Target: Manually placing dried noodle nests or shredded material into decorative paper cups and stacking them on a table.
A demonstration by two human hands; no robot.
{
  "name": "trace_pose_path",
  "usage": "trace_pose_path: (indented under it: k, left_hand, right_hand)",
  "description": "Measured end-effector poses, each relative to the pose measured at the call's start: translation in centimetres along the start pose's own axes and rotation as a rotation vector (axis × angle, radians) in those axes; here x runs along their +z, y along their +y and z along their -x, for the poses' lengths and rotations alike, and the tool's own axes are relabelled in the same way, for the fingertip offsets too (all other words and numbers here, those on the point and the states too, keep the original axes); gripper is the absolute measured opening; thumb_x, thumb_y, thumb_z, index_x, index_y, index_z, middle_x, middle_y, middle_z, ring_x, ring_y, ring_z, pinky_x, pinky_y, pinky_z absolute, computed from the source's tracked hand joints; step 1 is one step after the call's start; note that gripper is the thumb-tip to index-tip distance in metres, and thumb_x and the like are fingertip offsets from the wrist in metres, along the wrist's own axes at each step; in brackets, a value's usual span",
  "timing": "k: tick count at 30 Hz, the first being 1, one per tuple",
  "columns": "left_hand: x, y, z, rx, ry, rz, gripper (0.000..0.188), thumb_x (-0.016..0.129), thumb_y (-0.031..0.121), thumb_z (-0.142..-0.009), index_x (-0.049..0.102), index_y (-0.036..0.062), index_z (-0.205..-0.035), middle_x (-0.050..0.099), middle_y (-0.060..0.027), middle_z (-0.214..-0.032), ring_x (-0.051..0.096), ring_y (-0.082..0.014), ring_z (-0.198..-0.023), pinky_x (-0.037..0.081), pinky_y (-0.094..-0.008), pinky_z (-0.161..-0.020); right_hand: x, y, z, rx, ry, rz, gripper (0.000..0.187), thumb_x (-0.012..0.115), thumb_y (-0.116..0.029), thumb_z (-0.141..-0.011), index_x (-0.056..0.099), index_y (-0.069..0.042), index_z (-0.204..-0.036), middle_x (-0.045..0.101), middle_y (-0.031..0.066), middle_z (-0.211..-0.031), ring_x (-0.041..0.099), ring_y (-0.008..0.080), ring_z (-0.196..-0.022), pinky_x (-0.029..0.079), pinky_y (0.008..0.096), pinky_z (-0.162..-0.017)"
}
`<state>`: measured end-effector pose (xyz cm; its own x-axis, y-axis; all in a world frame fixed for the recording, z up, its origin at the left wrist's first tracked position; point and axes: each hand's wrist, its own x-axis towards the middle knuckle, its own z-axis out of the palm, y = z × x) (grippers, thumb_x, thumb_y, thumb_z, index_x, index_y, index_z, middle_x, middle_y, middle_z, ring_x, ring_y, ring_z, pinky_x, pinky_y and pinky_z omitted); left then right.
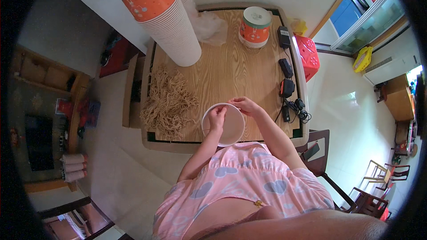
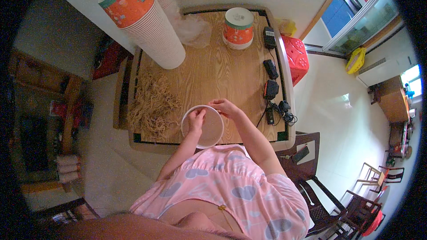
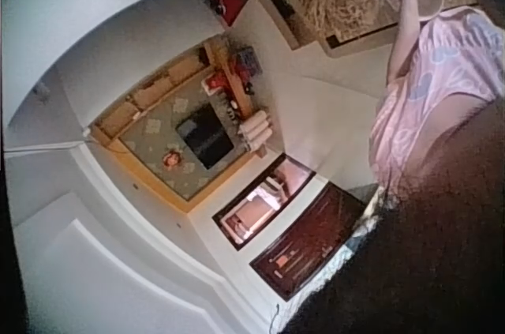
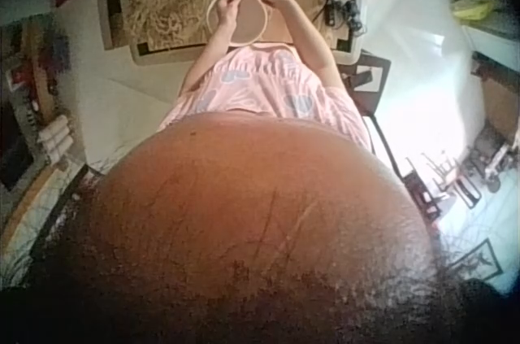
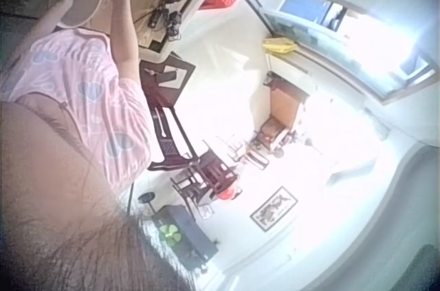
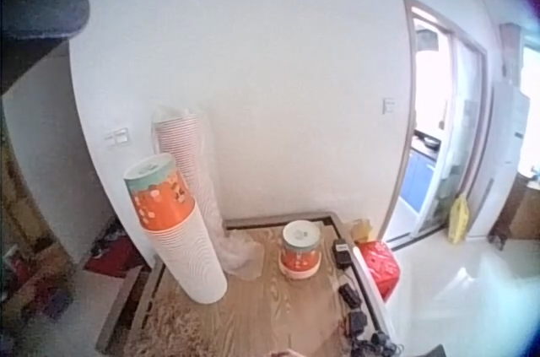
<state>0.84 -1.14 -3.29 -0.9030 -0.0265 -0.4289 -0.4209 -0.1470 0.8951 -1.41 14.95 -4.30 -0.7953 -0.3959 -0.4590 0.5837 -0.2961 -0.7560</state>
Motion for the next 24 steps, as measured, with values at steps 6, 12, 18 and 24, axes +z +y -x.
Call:
trace_pose_path:
  k: [6, 12, 18, 24]
  left_hand:
    - [0.3, 0.4, 0.3, -0.024, -0.001, 0.008, 0.011, 0.066, 0.015, -0.078, 0.062, 0.0091, -0.070, 0.049, 0.0078, -0.058, 0.037, -0.0016, -0.045, 0.025, -0.0185, -0.038]
    - [0.1, 0.4, 0.3, -0.042, -0.022, -0.021, 0.008, 0.066, 0.015, -0.078, 0.063, 0.0085, -0.074, 0.051, 0.0068, -0.060, 0.038, -0.0012, -0.046, 0.026, -0.0177, -0.039]
    - [-1.1, -1.0, -0.2, 0.292, -0.089, -0.161, 0.014, 0.066, 0.016, -0.078, 0.062, 0.0040, -0.083, 0.058, 0.0009, -0.062, 0.053, -0.0102, -0.053, 0.041, -0.0247, -0.048]
    - [0.0, 6.7, 1.6, 0.778, 0.026, -0.932, 0.020, 0.068, 0.015, -0.069, 0.062, 0.0103, -0.088, 0.057, -0.0070, -0.074, 0.059, -0.0263, -0.071, 0.048, -0.0367, -0.060]
  right_hand:
    - [-0.1, -0.3, 0.2, 0.001, -0.015, 0.018, 0.016, 0.055, -0.014, -0.088, 0.059, -0.002, -0.097, 0.061, 0.0023, -0.086, 0.058, 0.0095, -0.076, 0.047, 0.0209, -0.065]
    - [1.0, -0.6, 0.7, -0.041, 0.029, 0.156, 0.014, 0.053, -0.015, -0.089, 0.059, -0.003, -0.092, 0.058, 0.0006, -0.080, 0.055, 0.0077, -0.072, 0.046, 0.0203, -0.062]
    - [1.7, -0.2, 0.1, -0.217, 0.165, 0.367, 0.016, 0.052, -0.017, -0.089, 0.058, -0.002, -0.087, 0.058, -0.0002, -0.077, 0.053, 0.0092, -0.069, 0.045, 0.0245, -0.063]
    - [3.1, -1.8, 1.1, -0.460, 0.330, 0.713, 0.011, 0.054, -0.011, -0.085, 0.056, 0.000, -0.087, 0.058, 0.0074, -0.079, 0.054, 0.0139, -0.072, 0.045, 0.0277, -0.064]
